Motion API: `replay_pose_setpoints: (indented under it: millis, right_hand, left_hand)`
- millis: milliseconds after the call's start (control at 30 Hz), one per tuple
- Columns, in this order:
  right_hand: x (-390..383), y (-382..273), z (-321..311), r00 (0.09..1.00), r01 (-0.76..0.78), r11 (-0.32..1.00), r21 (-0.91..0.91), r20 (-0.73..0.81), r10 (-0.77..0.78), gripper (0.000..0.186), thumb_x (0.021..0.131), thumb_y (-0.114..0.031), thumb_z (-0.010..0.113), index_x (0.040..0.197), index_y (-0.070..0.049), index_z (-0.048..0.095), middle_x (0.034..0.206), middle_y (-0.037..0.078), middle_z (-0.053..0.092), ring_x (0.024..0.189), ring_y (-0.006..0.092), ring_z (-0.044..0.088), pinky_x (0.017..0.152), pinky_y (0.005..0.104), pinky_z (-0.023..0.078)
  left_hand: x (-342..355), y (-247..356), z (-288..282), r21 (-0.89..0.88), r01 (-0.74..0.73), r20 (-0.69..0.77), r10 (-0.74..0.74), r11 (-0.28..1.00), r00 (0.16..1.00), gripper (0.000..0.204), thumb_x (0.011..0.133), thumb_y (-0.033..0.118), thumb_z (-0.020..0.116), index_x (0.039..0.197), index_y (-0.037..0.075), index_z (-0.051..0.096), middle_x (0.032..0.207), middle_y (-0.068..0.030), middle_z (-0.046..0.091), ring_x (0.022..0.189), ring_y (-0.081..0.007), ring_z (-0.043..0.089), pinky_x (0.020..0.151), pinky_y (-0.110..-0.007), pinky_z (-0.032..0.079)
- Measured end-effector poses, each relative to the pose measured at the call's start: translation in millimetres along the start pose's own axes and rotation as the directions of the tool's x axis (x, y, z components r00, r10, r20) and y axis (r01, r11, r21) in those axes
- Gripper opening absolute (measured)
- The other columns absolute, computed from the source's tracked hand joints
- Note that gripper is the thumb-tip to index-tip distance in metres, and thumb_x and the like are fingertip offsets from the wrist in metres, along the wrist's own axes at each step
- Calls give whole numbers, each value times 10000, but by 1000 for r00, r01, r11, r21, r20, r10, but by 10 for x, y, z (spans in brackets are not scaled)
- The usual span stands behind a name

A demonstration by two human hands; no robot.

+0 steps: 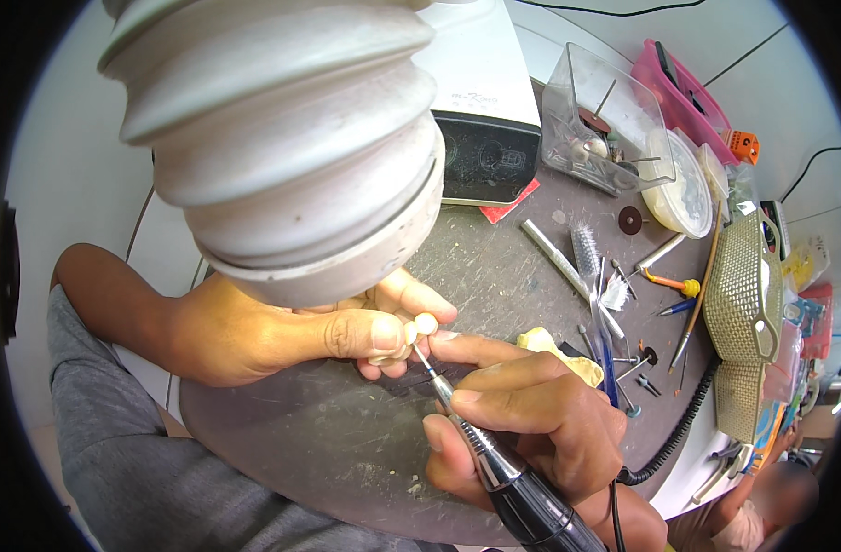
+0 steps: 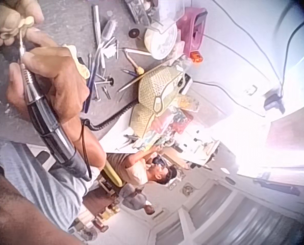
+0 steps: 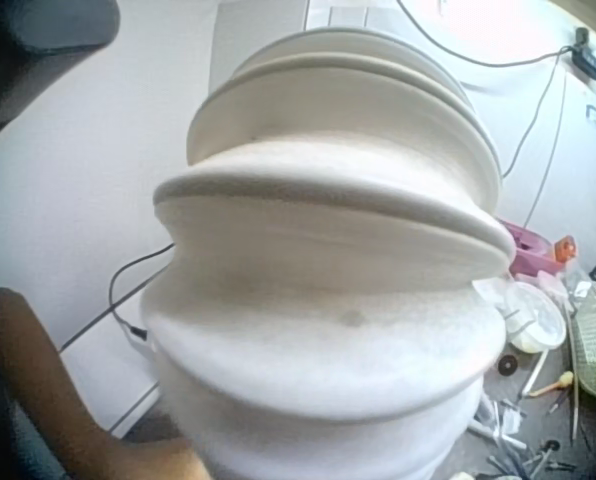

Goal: The person uses a rotary tool to polish a small dental prosthetic, then holds a plaster dental model and uses a small piece of dark material to refine it.

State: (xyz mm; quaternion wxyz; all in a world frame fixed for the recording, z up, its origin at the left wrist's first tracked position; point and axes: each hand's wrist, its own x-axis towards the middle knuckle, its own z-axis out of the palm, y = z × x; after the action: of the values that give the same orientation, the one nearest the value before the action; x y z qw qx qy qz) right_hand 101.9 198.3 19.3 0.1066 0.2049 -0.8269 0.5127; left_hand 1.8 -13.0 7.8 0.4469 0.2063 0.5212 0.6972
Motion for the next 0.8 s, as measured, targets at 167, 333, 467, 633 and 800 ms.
replay_pose_setpoints:
  millis: [167, 333, 467, 633, 800]
  right_hand:
    - [-8, 16, -5, 1000, 20, 1000, 2, -8, -20, 341, 754, -14, 816, 964, -11, 547, 829, 151, 661, 943, 367, 710, 726, 374, 595]
    - [-8, 20, 1, 1000, 7, 1000, 17, -17, -7, 339, 747, -11, 819, 956, -7, 553, 828, 153, 660, 935, 368, 712, 712, 361, 593]
    - [3, 16, 6, 1000, 12, 1000, 22, -12, -12, 335, 744, -3, 816, 959, -4, 559, 820, 150, 656, 932, 368, 712, 708, 360, 593]
    - [10, 54, 15, 999, 38, 999, 22, -7, -37, 329, 745, 8, 809, 962, 2, 562, 812, 148, 653, 931, 368, 712, 705, 364, 594]
    - [17, 65, 18, 999, 44, 998, 36, -8, -44, 327, 746, 2, 809, 960, 8, 562, 805, 149, 650, 921, 372, 713, 718, 373, 594]
  left_hand:
    - [4, 10, 1, 2, 5, 8, -5, 1000, 1000, 336, 980, 147, 597, 1231, -75, 583, 1014, -123, 651, 891, -141, 633, 759, -263, 543]
    - [-3, 0, 0, 5, 19, -10, -19, 1000, 1000, 335, 981, 150, 596, 1230, -73, 584, 1004, -118, 651, 889, -139, 633, 760, -261, 542]
    - [5, -9, -3, 8, 6, 4, -6, 1000, 1000, 335, 983, 153, 594, 1231, -73, 584, 998, -113, 652, 886, -134, 632, 759, -257, 540]
    - [12, -40, -26, -2, -4, 16, 4, 1000, 1000, 338, 981, 147, 596, 1238, -73, 580, 998, -107, 651, 887, -129, 629, 758, -251, 535]
    - [-12, -16, -14, 6, 31, -11, -31, 999, 999, 337, 978, 141, 601, 1236, -74, 578, 1004, -109, 650, 895, -128, 627, 765, -250, 533]
